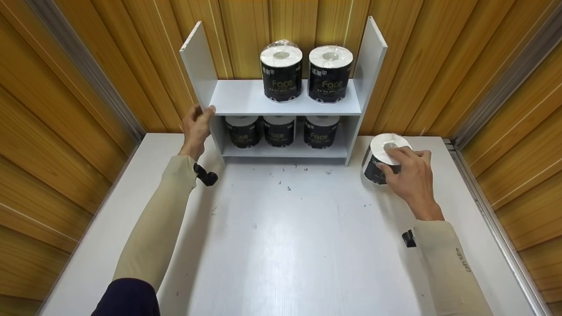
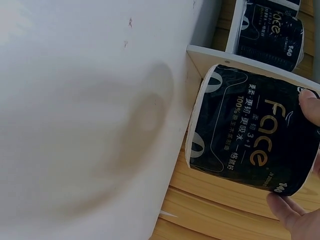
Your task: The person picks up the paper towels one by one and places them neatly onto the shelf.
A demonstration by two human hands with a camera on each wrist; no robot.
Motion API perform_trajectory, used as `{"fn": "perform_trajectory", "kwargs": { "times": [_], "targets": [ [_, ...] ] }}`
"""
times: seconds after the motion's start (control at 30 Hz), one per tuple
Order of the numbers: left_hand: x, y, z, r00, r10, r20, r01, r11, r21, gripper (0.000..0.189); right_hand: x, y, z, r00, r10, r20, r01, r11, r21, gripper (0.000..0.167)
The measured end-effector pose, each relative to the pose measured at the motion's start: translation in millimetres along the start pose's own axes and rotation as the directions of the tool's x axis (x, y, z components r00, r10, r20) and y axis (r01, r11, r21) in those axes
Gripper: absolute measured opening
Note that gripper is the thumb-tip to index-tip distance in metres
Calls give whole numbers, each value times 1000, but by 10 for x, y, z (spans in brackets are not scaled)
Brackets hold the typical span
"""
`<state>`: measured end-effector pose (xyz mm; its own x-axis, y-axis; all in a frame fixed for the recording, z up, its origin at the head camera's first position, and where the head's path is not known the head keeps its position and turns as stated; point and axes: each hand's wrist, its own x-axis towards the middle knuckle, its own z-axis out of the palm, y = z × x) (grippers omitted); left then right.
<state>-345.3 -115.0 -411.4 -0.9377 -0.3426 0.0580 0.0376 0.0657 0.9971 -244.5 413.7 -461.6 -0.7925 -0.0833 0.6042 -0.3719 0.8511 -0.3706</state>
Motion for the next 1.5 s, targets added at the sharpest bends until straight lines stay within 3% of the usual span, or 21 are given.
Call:
{"fn": "perform_trajectory", "kwargs": {
  "times": [0.37, 0.87, 1.5],
  "targets": [
    [1, 18, 9, 1000, -18, 12, 18, 1000, -1, 52, -27, -116, -27, 999, 43, 4, -43, 999, 11, 45],
    [40, 23, 50, 1000, -3, -7, 4, 1000, 10, 52, -19, -256, -29, 999, 23, -45, -22, 999, 28, 45],
    [-6, 27, 19, 999, -44, -2, 44, 999, 15, 52, 14, -495, -13, 999, 14, -46, -12, 999, 49, 47]
  ]
}}
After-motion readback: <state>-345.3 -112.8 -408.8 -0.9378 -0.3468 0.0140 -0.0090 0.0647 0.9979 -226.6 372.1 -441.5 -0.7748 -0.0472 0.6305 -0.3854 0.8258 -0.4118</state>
